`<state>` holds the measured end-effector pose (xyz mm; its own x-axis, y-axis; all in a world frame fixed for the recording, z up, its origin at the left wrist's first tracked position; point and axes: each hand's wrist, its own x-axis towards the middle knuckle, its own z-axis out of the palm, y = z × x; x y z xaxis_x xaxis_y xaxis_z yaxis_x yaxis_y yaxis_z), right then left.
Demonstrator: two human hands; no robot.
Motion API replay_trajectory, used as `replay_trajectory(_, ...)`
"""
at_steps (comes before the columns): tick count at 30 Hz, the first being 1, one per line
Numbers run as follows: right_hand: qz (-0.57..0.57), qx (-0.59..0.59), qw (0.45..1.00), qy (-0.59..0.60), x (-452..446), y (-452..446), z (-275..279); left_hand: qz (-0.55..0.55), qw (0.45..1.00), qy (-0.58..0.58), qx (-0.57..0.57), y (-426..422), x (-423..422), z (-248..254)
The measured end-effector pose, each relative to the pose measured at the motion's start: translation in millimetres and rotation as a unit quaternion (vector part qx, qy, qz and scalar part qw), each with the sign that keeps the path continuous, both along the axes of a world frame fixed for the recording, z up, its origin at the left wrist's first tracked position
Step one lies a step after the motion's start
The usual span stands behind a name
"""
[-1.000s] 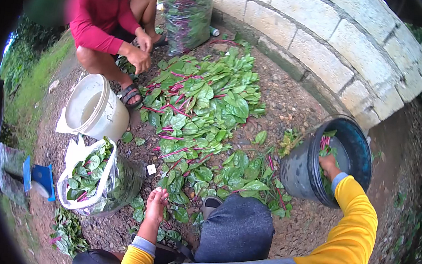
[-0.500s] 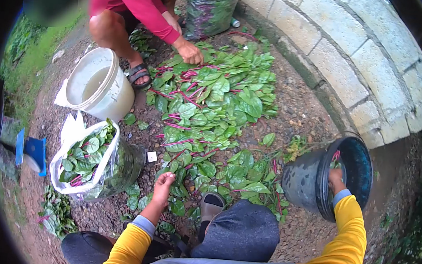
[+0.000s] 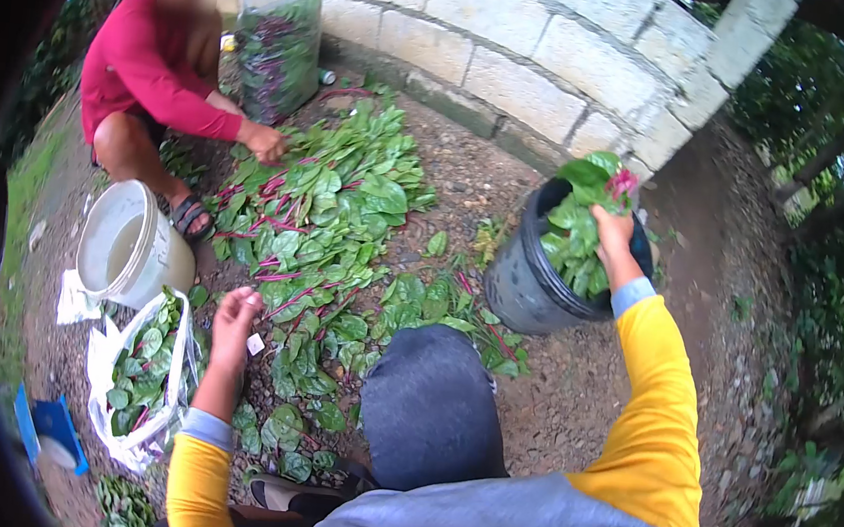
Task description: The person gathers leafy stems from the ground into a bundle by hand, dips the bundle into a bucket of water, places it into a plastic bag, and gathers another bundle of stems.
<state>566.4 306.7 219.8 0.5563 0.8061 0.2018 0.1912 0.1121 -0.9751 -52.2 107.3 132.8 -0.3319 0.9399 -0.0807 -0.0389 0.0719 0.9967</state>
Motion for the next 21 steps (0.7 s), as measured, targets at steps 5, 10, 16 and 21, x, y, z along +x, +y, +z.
replay_trajectory(5,-0.021,0.046,0.999,0.013,-3,7,29,-0.061,0.982,0.176,0.024,-45,-62,83)
replay_trajectory(10,-0.058,0.080,0.994,-0.037,-16,9,56,0.018,0.962,0.271,0.019,-123,-132,110)
replay_trajectory(16,-0.127,0.081,0.985,-0.082,-39,9,86,0.133,0.950,0.279,0.037,-204,-205,98)
replay_trajectory(21,-0.180,0.068,0.975,-0.110,-47,10,105,0.181,0.955,0.235,0.016,-240,-227,91)
